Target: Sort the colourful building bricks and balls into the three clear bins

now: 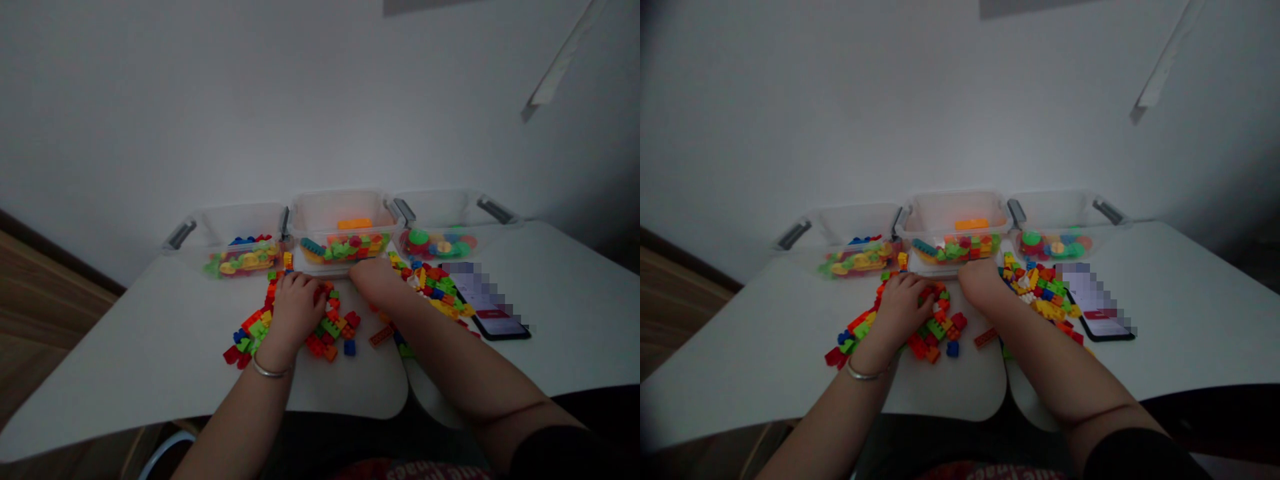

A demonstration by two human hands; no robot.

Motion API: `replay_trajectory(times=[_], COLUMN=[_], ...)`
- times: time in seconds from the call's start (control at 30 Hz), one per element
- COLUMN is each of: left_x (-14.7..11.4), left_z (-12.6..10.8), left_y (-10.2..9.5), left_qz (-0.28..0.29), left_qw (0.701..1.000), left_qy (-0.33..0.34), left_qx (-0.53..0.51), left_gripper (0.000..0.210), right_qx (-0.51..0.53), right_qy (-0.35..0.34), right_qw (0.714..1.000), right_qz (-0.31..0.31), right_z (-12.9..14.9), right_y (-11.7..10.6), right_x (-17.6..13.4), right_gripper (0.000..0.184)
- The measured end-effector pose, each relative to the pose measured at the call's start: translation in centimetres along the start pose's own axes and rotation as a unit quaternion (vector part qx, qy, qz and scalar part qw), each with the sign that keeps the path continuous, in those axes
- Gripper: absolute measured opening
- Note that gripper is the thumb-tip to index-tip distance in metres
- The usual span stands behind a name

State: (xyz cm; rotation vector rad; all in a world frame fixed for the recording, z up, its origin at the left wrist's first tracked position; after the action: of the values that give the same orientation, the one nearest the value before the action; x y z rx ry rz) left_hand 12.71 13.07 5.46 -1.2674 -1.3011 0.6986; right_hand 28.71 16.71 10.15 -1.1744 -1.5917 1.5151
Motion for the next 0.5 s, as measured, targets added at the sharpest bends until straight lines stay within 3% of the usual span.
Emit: replay_trajectory(times=[0.17,0.33,0.5], left_x=[0.1,0.1,0.0], left_z=[-0.1,-0.1,0.0], left_y=[-0.1,-0.1,0.0], left_qz=[0.007,-0.003,-0.003], left_qw=[1.000,1.000,1.000], left_qy=[-0.002,0.001,0.006], left_qx=[0.001,0.002,-0.001], left_gripper=[0.026,0.024,0.025], right_qx=[0.009,0.055,0.221], right_qy=[-0.021,-0.075,-0.185], right_qw=[1.000,0.996,0.953], right_qz=[0.011,0.012,-0.097], right_z=[0.3,-0.7,-2.9], right_y=[0.0,-0.8,-2.7], right_x=[0.0,-0.2,-1.1], right_gripper=[0.036,0.022,0.021])
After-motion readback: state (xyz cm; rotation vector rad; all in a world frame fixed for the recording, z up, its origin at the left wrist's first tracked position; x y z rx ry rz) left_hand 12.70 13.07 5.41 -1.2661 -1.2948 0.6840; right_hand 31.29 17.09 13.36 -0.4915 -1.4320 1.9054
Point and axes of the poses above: each hand's wrist, its own x-axis towards the middle knuckle, its own y-axis out of the palm, z = x × y, the point moved 2 cm from there along x, towards the middle knuckle
